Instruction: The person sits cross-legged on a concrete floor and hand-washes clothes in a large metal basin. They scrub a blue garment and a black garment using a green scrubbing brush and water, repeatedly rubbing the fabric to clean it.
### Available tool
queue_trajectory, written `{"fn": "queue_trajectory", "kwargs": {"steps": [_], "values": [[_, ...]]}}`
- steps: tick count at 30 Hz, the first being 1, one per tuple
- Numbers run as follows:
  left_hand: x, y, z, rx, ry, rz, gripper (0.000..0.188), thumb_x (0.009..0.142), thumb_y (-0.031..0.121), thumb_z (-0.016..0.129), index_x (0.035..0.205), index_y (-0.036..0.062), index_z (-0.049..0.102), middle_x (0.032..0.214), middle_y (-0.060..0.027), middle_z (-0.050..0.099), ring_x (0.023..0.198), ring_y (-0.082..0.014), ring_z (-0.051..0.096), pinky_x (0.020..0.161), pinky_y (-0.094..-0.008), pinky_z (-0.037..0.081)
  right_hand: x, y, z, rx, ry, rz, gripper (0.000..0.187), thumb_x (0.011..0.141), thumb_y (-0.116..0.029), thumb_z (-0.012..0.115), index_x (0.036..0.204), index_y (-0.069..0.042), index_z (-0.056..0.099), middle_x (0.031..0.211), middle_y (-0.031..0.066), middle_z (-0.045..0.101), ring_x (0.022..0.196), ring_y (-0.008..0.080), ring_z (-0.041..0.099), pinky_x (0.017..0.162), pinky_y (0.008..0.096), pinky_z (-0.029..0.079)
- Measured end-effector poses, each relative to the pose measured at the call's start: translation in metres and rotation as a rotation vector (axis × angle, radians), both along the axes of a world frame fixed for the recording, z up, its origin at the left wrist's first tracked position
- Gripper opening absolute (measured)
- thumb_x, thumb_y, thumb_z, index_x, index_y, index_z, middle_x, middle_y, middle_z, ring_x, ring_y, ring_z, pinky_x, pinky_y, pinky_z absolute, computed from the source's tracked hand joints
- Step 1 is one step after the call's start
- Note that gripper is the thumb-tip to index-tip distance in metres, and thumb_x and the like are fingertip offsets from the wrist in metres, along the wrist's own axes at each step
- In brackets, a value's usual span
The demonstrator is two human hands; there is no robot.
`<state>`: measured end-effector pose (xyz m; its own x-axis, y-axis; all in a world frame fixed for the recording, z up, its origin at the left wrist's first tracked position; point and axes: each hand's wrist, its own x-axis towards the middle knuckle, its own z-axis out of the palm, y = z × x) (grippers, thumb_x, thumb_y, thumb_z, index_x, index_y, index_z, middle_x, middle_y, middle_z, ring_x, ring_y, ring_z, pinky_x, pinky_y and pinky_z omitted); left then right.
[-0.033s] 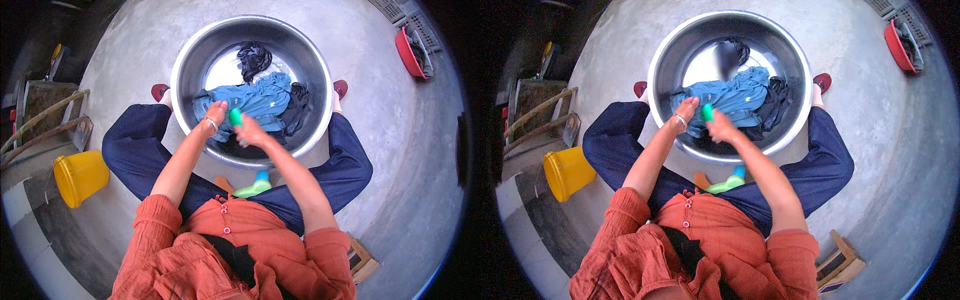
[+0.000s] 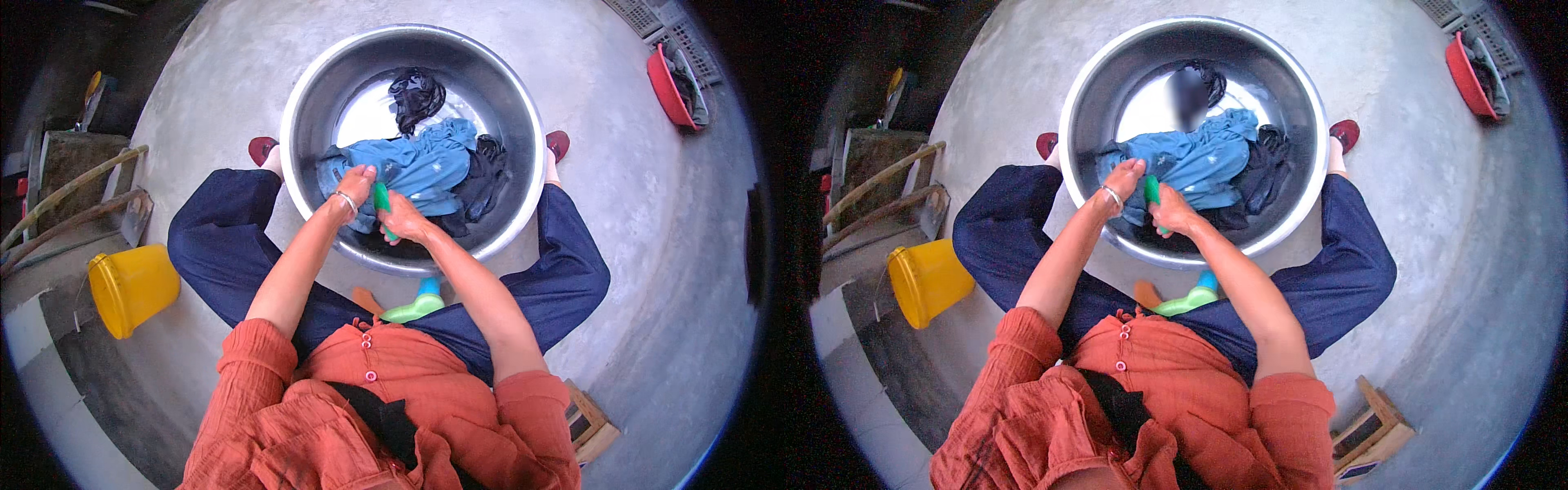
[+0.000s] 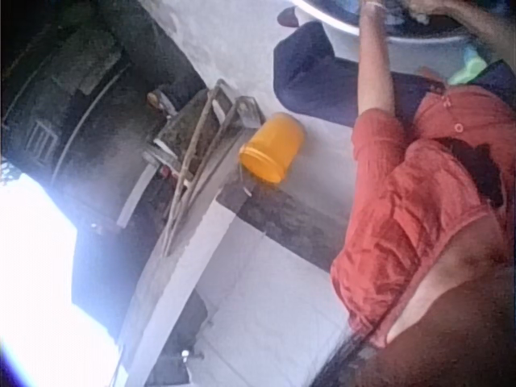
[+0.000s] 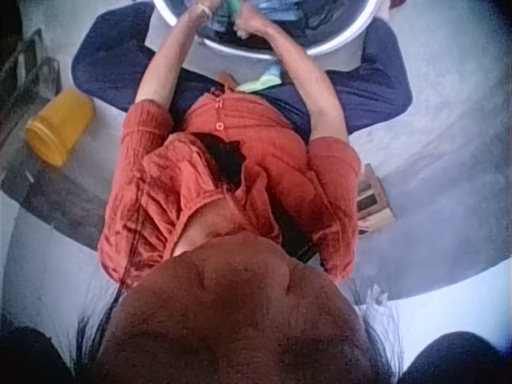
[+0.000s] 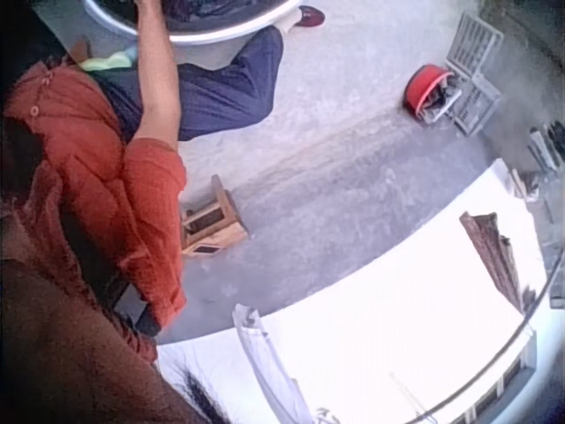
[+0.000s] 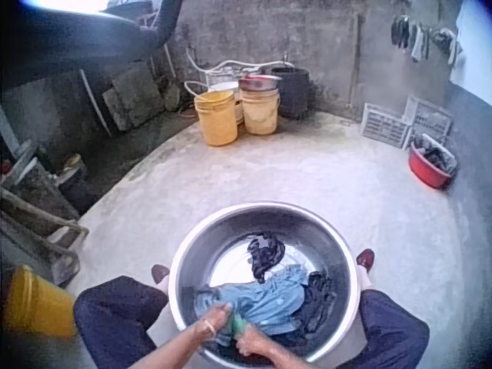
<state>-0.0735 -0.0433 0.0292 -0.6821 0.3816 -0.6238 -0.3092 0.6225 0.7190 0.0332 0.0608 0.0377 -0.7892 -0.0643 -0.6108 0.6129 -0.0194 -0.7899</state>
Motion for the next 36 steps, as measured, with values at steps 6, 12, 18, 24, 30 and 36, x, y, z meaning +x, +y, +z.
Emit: {"fn": "queue_trajectory", "kwargs": {"steps": [6, 12, 18, 24, 30, 36], "values": [[-0.026, -0.018, 0.042, 0.28, -0.316, 0.158, 0.042, 0.083, 0.019, 0.066, 0.121, 0.0066, 0.052, 0.107, -0.0068, 0.061, 0.092, -0.0183, 0.06, 0.083, -0.0314, 0.048, 0.015, 0.095, -0.07, 0.802, -0.348, -0.177, 0.032, 0.082, -0.014, 0.055, 0.108, 0.002, 0.046, 0.102, 0.0278, 0.06, 0.097, 0.0434, 0.058, 0.084, 0.0489, 0.047], [-0.033, -0.034, -0.016, 0.358, -0.008, -0.156, 0.061, 0.072, -0.014, 0.053, 0.128, 0.0105, 0.047, 0.109, -0.0059, 0.059, 0.098, -0.0181, 0.058, 0.086, -0.0332, 0.047, 0.01, 0.046, -0.037, 0.476, -0.133, -0.049, 0.026, 0.083, -0.013, 0.049, 0.106, -0.001, 0.046, 0.085, 0.0196, 0.058, 0.074, 0.0317, 0.058, 0.063, 0.0412, 0.048], [-0.028, -0.023, 0.013, 0.101, 0.025, -0.11, 0.055, 0.079, -0.008, 0.038, 0.127, 0.016, 0.053, 0.074, 0.0003, 0.062, 0.047, -0.0067, 0.046, 0.039, -0.0223, 0.036, -0.003, 0.014, -0.074, 0.071, -0.479, -0.157, 0.016, 0.082, -0.005, 0.045, 0.089, 0.007, 0.051, 0.069, 0.0183, 0.058, 0.052, 0.0279, 0.06, 0.042, 0.0424, 0.054], [-0.041, -0.036, -0.018, -0.018, 0.051, 0.414, 0.044, 0.078, 0.001, 0.043, 0.118, 0.0106, 0.059, 0.075, -0.0045, 0.062, 0.051, -0.0148, 0.053, 0.045, -0.0278, 0.044, 0.011, 0.069, -0.055, 0.653, -0.392, -0.117, 0.017, 0.08, -0.005, 0.051, 0.079, 0.009, 0.061, 0.071, 0.0202, 0.064, 0.056, 0.0297, 0.064, 0.045, 0.0433, 0.054], [0.007, -0.017, -0.056, -0.327, 0.324, -0.157, 0.072, 0.065, 0.053, 0.074, 0.107, -0.0014, 0.056, 0.087, -0.0162, 0.061, 0.085, -0.0299, 0.06, 0.08, -0.0374, 0.05, 0.021, 0.066, -0.073, 0.388, -0.451, -0.259, 0.014, 0.081, -0.008, 0.044, 0.085, 0.004, 0.052, 0.064, 0.0159, 0.057, 0.048, 0.0266, 0.058, 0.042, 0.0414, 0.052], [0.036, 0.003, -0.077, -0.468, 0.671, -0.604, 0.04, 0.069, 0.027, 0.072, 0.098, 0.0042, 0.057, 0.103, -0.0172, 0.057, 0.099, -0.0342, 0.054, 0.085, -0.0421, 0.047, 0.003, 0.031, -0.03, 0.123, -0.267, -0.196, 0.016, 0.085, -0.011, 0.046, 0.091, 0.002, 0.052, 0.064, 0.0143, 0.058, 0.049, 0.0241, 0.059, 0.041, 0.0397, 0.052]]}}
